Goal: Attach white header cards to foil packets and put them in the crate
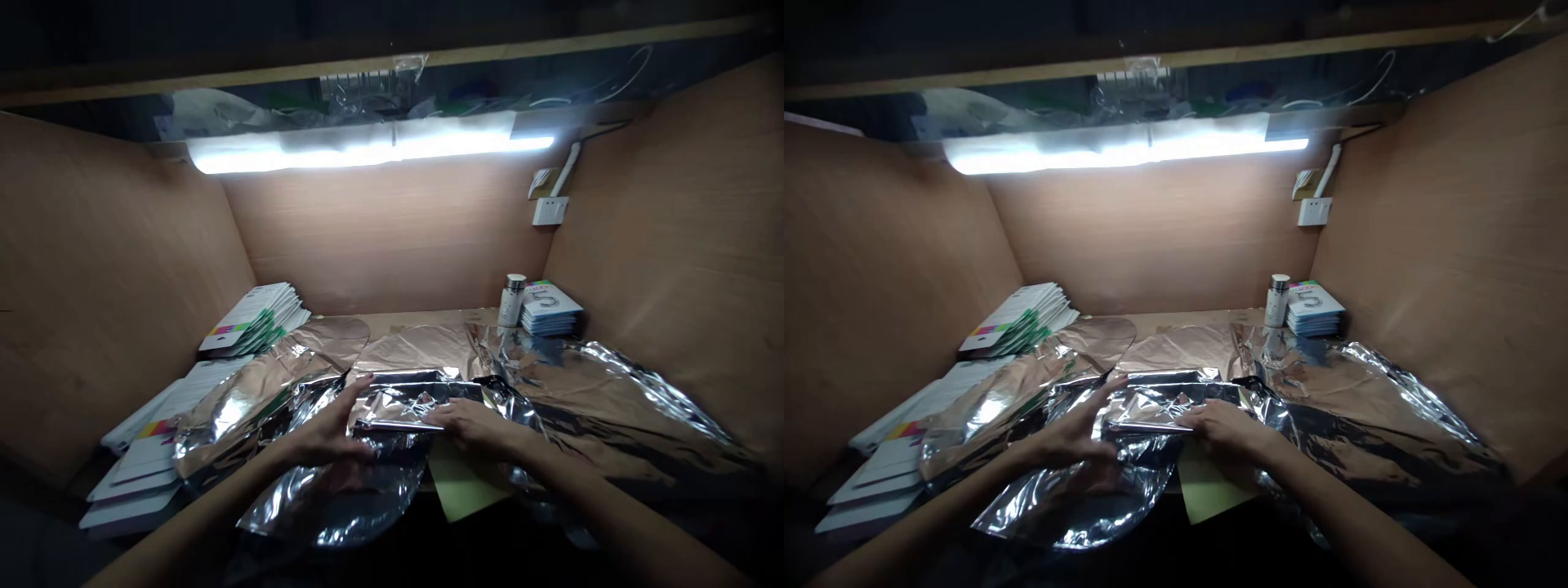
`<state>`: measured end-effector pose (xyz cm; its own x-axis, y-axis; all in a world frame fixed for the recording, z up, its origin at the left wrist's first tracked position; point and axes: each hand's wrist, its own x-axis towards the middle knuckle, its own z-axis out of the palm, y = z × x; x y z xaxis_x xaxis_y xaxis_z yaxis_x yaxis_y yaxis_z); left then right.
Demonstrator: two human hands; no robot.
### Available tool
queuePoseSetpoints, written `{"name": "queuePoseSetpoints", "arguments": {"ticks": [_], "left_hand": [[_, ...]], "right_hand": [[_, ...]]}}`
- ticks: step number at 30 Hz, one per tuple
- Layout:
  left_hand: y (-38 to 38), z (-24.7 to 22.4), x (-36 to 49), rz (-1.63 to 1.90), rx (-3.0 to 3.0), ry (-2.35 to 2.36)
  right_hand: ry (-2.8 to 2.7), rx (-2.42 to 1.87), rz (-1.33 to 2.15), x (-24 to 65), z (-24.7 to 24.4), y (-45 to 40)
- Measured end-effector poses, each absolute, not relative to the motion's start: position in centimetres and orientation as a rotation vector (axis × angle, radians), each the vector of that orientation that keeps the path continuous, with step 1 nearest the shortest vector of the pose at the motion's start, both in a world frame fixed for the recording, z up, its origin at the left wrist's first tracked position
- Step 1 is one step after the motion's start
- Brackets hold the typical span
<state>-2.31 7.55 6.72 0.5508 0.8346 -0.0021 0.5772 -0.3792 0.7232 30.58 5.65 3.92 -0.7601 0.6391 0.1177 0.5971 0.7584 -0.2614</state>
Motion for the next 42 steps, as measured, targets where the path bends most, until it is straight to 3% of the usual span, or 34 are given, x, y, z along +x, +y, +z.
{"name": "queuePoseSetpoints", "arguments": {"ticks": [3,6,9,18,27,34,39,42], "left_hand": [[6.9,6.2,-3.5,0.385,2.441,0.913],[8.5,4.6,-3.1,0.409,2.257,1.123],[11.8,3.7,-1.8,0.463,2.137,1.321],[16.9,5.4,0.9,0.392,2.311,1.656],[22.2,7.6,9.8,-0.032,2.33,1.154],[18.9,10.0,7.8,0.379,2.056,0.906],[10.4,8.9,7.8,0.702,1.704,0.805],[6.3,8.2,7.5,0.752,1.407,0.608]], "right_hand": [[-2.644,-1.03,0.619,31.6,4.9,6.5],[-2.507,-1.23,0.998,32.9,6.6,8.8],[-2.395,-1.384,1.125,34.4,7.8,12.1],[-2.105,-1.804,0.958,34.9,4.5,16.8],[-2.0,-1.94,0.711,34.0,4.5,16.1],[-1.373,-1.716,0.199,33.0,4.8,9.0],[-1.239,-1.07,1.178,29.2,4.3,4.0],[-1.247,-0.861,1.36,28.5,5.2,2.2]]}}
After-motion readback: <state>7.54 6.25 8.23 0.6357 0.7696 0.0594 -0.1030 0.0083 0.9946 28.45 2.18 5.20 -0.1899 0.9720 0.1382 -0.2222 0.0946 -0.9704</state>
